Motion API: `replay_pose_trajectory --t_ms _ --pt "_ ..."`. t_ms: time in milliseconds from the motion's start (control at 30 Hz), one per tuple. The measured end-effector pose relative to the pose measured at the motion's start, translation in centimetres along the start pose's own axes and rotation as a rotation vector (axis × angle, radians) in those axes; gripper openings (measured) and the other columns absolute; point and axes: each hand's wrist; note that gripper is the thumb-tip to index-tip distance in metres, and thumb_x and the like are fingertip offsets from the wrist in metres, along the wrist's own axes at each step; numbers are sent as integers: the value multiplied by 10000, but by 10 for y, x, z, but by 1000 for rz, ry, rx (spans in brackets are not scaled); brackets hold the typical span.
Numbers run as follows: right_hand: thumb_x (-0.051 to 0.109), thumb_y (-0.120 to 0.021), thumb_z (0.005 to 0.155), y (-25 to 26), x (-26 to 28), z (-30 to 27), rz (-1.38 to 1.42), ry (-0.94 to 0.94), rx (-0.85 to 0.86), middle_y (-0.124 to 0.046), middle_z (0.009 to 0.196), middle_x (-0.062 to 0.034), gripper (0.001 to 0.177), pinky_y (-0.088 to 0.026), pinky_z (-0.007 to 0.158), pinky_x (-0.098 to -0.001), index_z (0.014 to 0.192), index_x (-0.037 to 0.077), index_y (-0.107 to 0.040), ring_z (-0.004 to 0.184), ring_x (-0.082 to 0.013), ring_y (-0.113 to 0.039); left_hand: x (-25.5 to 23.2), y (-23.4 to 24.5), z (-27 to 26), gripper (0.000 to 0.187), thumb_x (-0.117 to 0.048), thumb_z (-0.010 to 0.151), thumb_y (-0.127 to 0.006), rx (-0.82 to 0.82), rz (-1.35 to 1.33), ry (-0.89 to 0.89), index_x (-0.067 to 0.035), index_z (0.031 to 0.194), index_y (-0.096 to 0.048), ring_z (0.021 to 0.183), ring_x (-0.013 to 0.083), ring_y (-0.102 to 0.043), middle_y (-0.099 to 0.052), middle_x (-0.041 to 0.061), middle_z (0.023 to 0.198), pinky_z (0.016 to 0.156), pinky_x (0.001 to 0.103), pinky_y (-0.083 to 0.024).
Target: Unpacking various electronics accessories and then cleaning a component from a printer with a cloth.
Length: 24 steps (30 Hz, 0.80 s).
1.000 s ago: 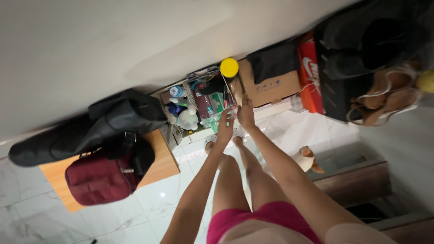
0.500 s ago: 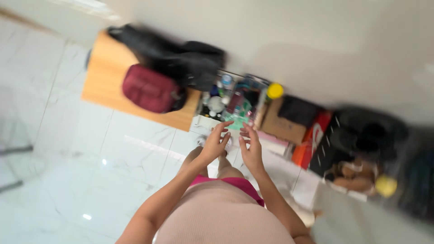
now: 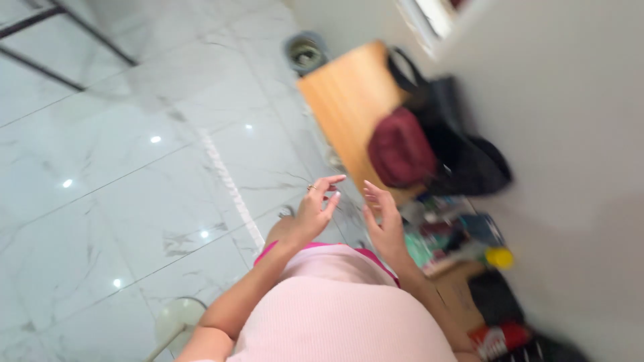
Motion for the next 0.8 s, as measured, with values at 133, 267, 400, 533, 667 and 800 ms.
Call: replay_pose_trajectory --t_ms 133,267,400,533,667,800 --pt "18 -621 938 -82 64 58 -54 44 143 -641 1298 -116 515 -510 948 -360 1440 98 -539 1155 -226 -654 11 104 -3 364 -114 991 -610 -175 45 64 -146 1354 -625 1128 226 -646 -663 81 1277 912 356 -545" --pt "21 -608 943 -164 129 106 -68 133 349 -631 1308 -114 512 -503 972 -366 1442 110 -538 1173 -227 -646 5 203 -16 364 -136 1003 -601 -378 57 92 -150 1367 -605 1136 225 -639 -659 75 1285 911 356 -539" --pt "54 -617 943 -248 184 154 -107 220 549 -643 1269 -105 513 -509 973 -371 1445 120 -537 1171 -220 -649 -2 295 -25 365 -142 1000 -604 -583 39 120 -146 1365 -596 1133 225 -647 -655 71 1290 912 357 -540" --pt "71 -614 948 -324 238 183 -98 273 726 -634 1287 -107 506 -509 991 -375 1446 119 -537 1185 -225 -643 8 362 -39 355 -136 1010 -596 -724 7 171 -138 1365 -590 1157 220 -649 -645 69 1322 920 358 -532" --pt "75 -613 951 -410 281 216 -75 378 895 -633 1320 -109 490 -502 995 -382 1435 103 -543 1194 -232 -647 27 427 -44 355 -116 1004 -599 -914 -42 234 -124 1359 -607 1170 216 -652 -656 74 1308 910 350 -537" --pt "83 -615 957 -510 317 256 -47 486 1048 -634 1339 -104 478 -513 973 -378 1429 95 -542 1187 -229 -658 58 506 -44 363 -93 991 -595 -1119 -47 261 -105 1353 -621 1166 218 -659 -672 85 1294 916 346 -551"
Point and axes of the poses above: each hand's wrist, its own z-axis towards the middle knuckle, its own y-axis out of the back of the hand, x = y × z
